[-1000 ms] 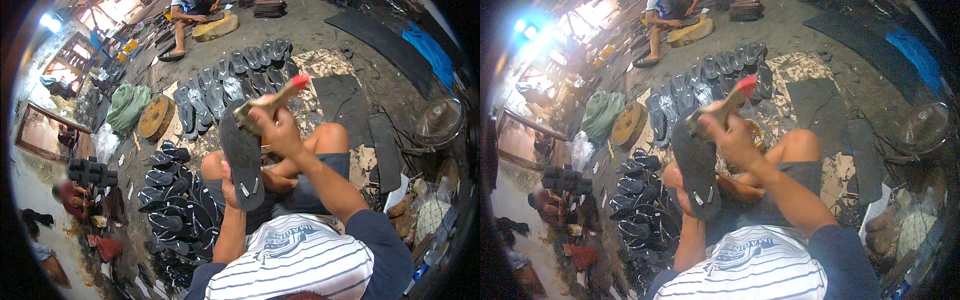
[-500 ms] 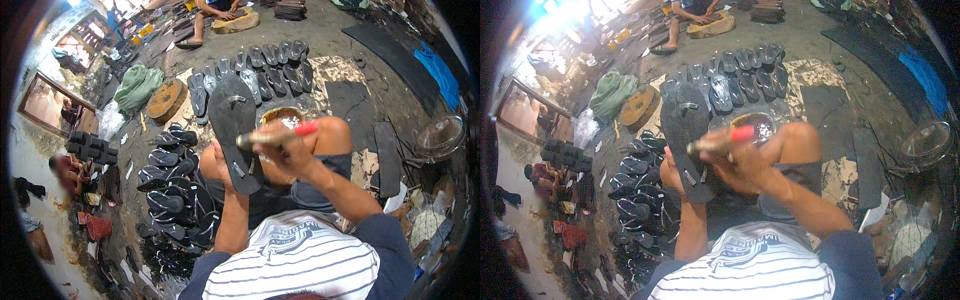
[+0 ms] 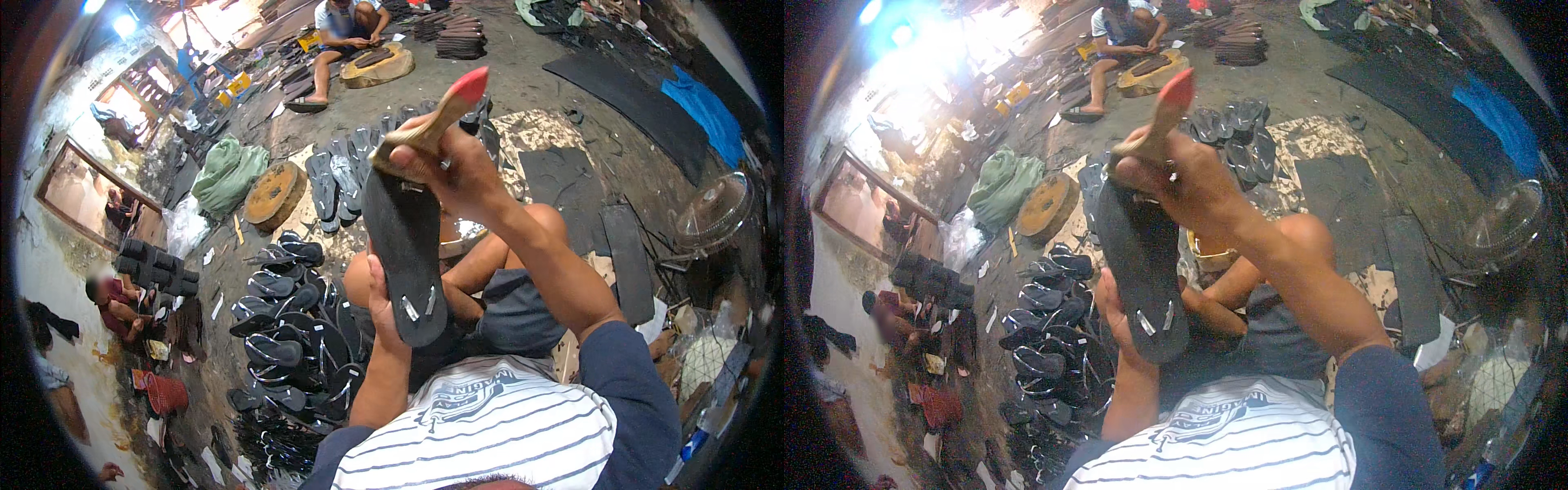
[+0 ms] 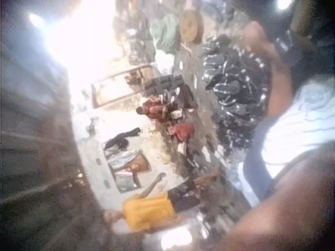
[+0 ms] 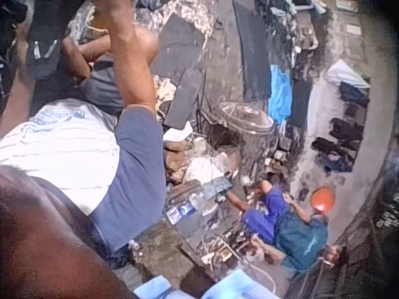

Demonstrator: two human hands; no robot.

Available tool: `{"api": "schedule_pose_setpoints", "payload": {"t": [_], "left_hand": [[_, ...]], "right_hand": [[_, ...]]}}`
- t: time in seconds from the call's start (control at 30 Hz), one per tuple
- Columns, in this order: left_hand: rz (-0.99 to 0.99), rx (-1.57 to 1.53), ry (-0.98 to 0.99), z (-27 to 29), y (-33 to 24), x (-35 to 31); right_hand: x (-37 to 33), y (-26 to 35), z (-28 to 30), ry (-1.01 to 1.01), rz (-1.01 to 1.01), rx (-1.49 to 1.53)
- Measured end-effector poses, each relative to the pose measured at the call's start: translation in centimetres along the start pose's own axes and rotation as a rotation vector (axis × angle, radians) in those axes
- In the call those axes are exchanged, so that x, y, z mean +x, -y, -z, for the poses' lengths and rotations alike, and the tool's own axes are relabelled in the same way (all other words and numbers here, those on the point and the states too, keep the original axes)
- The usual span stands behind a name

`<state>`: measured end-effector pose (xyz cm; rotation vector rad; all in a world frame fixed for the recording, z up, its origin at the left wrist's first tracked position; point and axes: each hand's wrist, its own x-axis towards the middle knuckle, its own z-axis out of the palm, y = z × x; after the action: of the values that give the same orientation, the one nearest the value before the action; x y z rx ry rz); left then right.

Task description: The person sits on the floor and repeatedly picks up black flip-flops, dips a brush into a container of brown liquid, and applies the liquid to the soles of the slippers. The coated slippers are placed in a row on the floor.

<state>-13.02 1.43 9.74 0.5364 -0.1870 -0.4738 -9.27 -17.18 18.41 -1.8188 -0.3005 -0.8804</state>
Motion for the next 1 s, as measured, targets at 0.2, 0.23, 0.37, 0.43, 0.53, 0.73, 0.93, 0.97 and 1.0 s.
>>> {"api": "schedule_pose_setpoints", "payload": {"t": [0.2, 0.23, 0.37, 0.43, 0.53, 0.73, 0.93, 0.97, 1.0], "left_hand": [[0.132, -0.155, -0.042, -0.9, 1.1, 1.3], [0.105, -0.208, -0.143, -0.6, 1.5, 1.6], [0.129, -0.111, -0.054, -0.5, 1.4, 3.8], [0.170, -0.175, 0.083, 0.6, 1.5, 4.1], [0.151, -0.147, 0.139, 0.2, 2.0, 5.8], [0.183, -0.128, 0.078, 2.3, 3.3, 10.3], [0.155, -0.175, 0.064, 5.9, 1.3, 15.4], [0.276, -0.153, 0.131, 9.7, 1.3, 16.6], [0.225, -0.122, 0.017, 9.4, 2.1, 17.0]], "right_hand": [[-2.9, -0.9, 1.3, 0.292, 0.451, -0.100], [-3.4, -0.5, 1.2, 0.351, 0.502, -0.128], [-1.4, -1.4, 2.0, 0.353, 0.193, 0.106], [1.9, -2.5, 2.6, 0.142, 0.023, 0.049], [1.1, -4.5, 1.3, 0.073, 0.040, 0.055], [-2.9, -8.8, 0.2, 0.094, 0.113, 0.034], [-9.0, -7.2, -2.4, 0.156, 0.035, -0.008], [-8.5, -6.6, -2.3, 0.181, 0.042, 0.025], [-7.7, -6.7, -1.9, 0.153, 0.007, 0.035]]}}
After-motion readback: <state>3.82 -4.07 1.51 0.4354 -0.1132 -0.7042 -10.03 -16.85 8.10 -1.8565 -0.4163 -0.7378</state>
